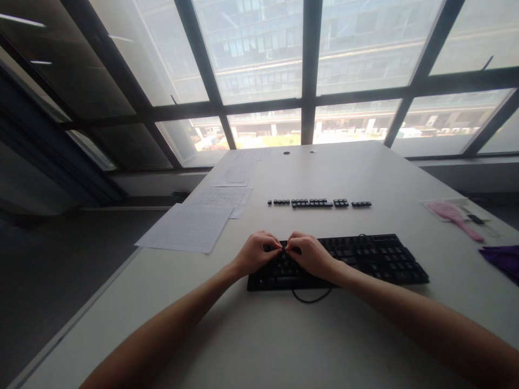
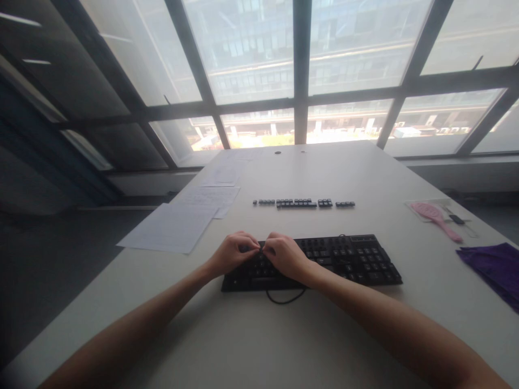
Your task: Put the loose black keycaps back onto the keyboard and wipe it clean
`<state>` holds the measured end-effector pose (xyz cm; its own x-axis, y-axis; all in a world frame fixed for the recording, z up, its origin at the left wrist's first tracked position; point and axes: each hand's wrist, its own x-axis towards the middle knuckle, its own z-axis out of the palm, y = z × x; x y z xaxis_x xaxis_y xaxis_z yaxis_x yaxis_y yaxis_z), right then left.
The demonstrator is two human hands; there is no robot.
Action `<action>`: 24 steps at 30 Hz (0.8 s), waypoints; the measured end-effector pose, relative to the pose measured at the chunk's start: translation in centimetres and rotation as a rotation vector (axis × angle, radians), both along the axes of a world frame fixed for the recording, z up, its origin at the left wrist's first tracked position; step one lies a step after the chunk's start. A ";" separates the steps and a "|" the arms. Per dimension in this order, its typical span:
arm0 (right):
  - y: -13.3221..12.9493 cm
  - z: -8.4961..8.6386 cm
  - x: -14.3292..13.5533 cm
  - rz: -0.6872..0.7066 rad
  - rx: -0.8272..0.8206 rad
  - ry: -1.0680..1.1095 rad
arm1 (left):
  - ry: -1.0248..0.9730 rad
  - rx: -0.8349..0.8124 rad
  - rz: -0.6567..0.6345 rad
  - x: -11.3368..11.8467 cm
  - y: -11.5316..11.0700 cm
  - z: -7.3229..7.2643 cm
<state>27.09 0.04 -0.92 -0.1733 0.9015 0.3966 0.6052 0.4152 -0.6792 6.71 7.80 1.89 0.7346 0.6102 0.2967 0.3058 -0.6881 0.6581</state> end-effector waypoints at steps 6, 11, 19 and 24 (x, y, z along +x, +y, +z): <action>0.0 0.0 0.0 -0.001 0.002 0.003 | -0.026 -0.149 0.036 -0.1 0.2 -0.1; 0.0 0.0 0.0 0.005 0.001 -0.013 | -0.012 -0.086 0.026 -0.1 0.2 -0.1; -0.2 0.2 -0.3 0.004 0.050 -0.129 | 0.061 0.102 -0.053 -0.2 -0.1 -0.6; -0.3 0.5 -0.4 0.012 0.052 -0.208 | 0.044 0.051 -0.067 -0.3 0.1 -0.8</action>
